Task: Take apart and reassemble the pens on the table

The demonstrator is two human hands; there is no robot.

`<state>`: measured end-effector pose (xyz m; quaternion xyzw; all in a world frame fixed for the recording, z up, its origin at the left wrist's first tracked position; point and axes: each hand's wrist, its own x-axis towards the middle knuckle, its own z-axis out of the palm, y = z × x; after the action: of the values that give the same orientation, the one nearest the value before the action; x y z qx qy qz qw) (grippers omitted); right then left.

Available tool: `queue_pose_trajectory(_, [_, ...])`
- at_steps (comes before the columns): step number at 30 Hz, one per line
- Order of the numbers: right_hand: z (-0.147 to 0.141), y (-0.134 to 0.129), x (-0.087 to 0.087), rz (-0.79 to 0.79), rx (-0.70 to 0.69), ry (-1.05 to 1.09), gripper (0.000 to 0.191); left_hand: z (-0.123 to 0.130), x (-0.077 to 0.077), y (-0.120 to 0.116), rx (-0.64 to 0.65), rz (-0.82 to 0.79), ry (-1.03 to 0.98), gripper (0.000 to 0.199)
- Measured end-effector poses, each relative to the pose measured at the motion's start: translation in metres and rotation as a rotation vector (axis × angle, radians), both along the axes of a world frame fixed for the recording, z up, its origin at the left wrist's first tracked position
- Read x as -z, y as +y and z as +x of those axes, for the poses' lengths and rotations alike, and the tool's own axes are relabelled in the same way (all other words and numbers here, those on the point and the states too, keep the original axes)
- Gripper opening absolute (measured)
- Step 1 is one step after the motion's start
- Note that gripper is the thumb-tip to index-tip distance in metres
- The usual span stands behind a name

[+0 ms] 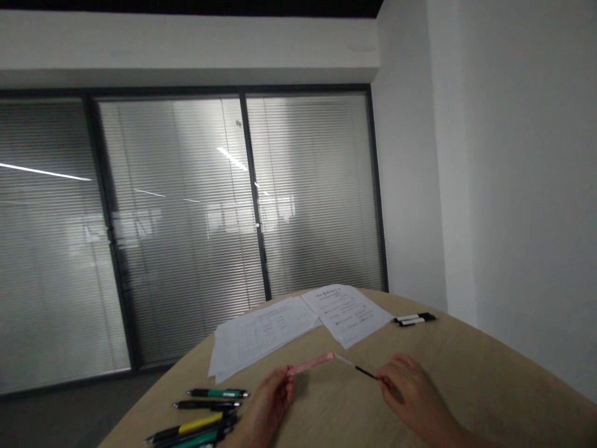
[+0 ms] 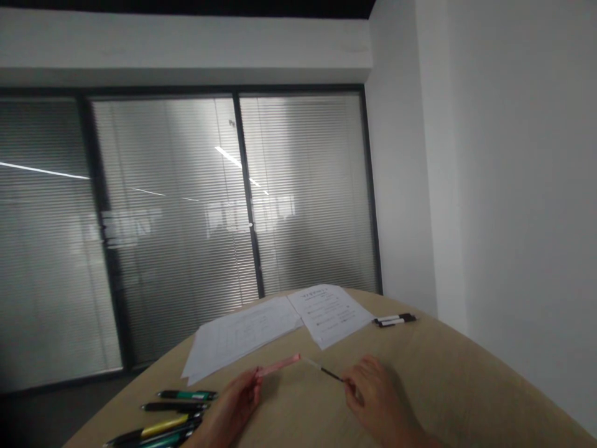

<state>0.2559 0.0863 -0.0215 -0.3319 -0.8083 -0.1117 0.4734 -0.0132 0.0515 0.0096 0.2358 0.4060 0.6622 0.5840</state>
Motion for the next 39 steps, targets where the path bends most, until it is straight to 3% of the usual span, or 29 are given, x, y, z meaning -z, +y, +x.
queue_pose_trajectory(7, [0.007,0.006,-0.023,0.188,0.064,-0.076,0.025,-0.001,0.005,0.003,-0.038,0.044,0.061,0.019])
queue_pose_trajectory(14, [0.022,0.009,-0.053,0.362,0.079,-0.326,0.028,0.004,-0.003,-0.006,-0.041,0.040,0.194,0.004])
queue_pose_trajectory(25, [0.039,0.021,-0.062,0.481,-0.030,-0.372,0.037,0.009,-0.008,-0.014,0.067,0.077,0.358,0.025])
queue_pose_trajectory(29, [0.036,0.020,-0.064,0.393,-0.058,-0.352,0.032,0.018,-0.014,-0.023,0.135,0.095,0.593,0.012])
queue_pose_trajectory(32, [0.026,0.010,-0.063,0.257,-0.102,-0.341,0.026,0.028,-0.010,-0.025,0.221,0.132,0.749,0.005])
queue_pose_trajectory(39, [0.009,-0.015,-0.069,-0.235,-0.236,-0.174,0.015,0.043,0.007,-0.028,0.289,0.401,1.192,0.011])
